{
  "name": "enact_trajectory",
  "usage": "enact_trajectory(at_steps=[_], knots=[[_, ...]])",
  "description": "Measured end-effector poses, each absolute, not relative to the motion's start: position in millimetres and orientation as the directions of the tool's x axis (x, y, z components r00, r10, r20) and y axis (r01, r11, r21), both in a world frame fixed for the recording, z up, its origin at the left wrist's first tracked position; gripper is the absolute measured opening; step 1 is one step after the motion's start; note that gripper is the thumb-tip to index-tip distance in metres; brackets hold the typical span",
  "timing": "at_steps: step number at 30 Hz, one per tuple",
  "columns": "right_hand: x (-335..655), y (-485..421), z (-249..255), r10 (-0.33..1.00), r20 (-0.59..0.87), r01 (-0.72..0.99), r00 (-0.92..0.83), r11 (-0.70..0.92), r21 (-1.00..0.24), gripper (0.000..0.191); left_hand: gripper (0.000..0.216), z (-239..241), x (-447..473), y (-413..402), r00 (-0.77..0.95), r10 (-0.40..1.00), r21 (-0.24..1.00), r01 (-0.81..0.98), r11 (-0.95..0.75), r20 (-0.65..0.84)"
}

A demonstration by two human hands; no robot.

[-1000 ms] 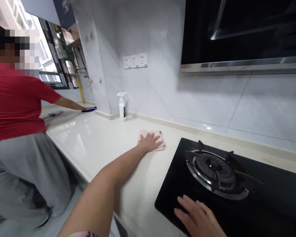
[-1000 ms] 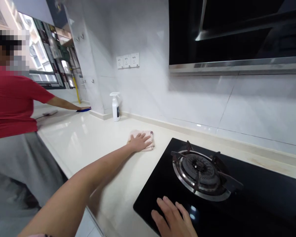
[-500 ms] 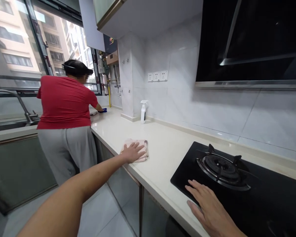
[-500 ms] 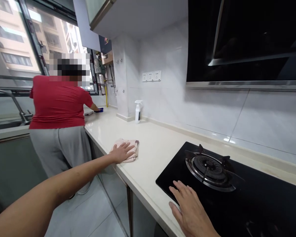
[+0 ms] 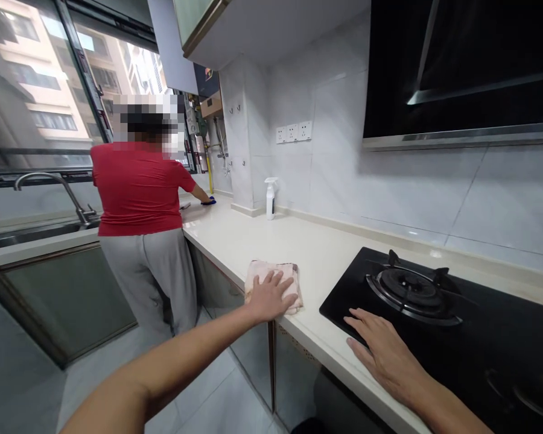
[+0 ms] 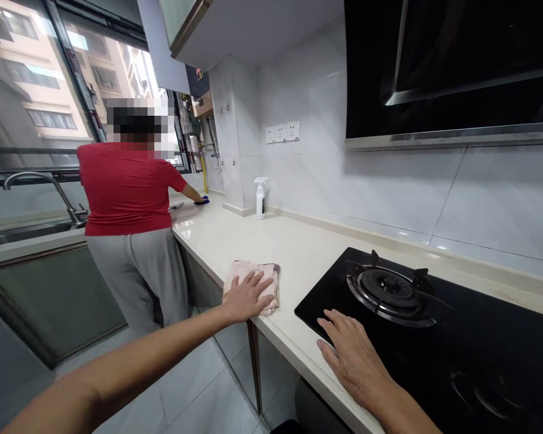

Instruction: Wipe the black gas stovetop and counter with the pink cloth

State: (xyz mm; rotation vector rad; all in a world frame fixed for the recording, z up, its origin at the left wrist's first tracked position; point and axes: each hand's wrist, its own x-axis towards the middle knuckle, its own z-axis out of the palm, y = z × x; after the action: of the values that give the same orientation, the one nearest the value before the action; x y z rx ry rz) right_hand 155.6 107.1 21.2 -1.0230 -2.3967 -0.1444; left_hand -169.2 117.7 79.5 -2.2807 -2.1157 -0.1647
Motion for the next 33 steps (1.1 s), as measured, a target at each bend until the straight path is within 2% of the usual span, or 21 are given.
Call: enact_trajectory(at_steps=[2,5,8,10,13,17,21,24,29,33], knots=[[155.6,106.6,22.0,0.633,0.520,0.694,-0.573,0.712,-0.103,0.041,0.064,69.9,-143.4,98.4,0.125,0.982,0.068,0.988,-0.136,0.144],[155.2,106.6,21.4,0.616,0.542,0.688,-0.572,0.720,-0.093,0.040,0.062,45.7,-107.0,68.8,0.234,0.916,0.133,0.948,-0.289,0.326],[154.4,106.7,21.9,0.609,0.554,0.687,-0.568,0.721,-0.088,0.039,0.064,22.3,-87.3,48.0,0.266,0.827,0.181,0.900,-0.397,0.495],[154.0,106.1,24.0,0.612,0.545,0.687,-0.573,0.721,-0.088,0.039,0.062,15.7,-88.5,44.1,0.281,0.803,0.201,0.876,-0.438,0.526],[154.4,104.5,28.0,0.629,0.521,0.687,-0.577,0.719,-0.106,0.040,0.055,19.9,-109.2,54.0,0.317,0.818,0.225,0.857,-0.464,0.481],[155.6,102.8,31.0,0.654,0.493,0.688,-0.574,0.711,-0.143,0.039,0.046,34.3,-157.8,85.6,0.218,0.868,0.234,0.908,-0.349,0.447],[155.3,101.2,33.5,0.661,0.473,0.686,-0.582,0.712,-0.152,0.040,0.040,48.4,-213.2,121.2,-0.069,0.886,0.267,0.962,-0.063,0.458],[153.9,100.2,35.5,0.659,0.471,0.688,-0.586,0.712,-0.140,0.040,0.040,55.7,-240.1,140.0,-0.211,0.858,0.319,0.946,0.059,0.467],[152.5,101.9,34.8,0.648,0.477,0.688,-0.594,0.717,-0.118,0.040,0.039,50.0,-233.9,142.0,-0.339,0.787,0.378,0.914,0.146,0.515],[153.0,104.3,33.1,0.625,0.508,0.668,-0.593,0.734,-0.124,0.040,0.039,27.7,-198.6,120.5,-0.350,0.750,0.389,0.912,0.134,0.562]])
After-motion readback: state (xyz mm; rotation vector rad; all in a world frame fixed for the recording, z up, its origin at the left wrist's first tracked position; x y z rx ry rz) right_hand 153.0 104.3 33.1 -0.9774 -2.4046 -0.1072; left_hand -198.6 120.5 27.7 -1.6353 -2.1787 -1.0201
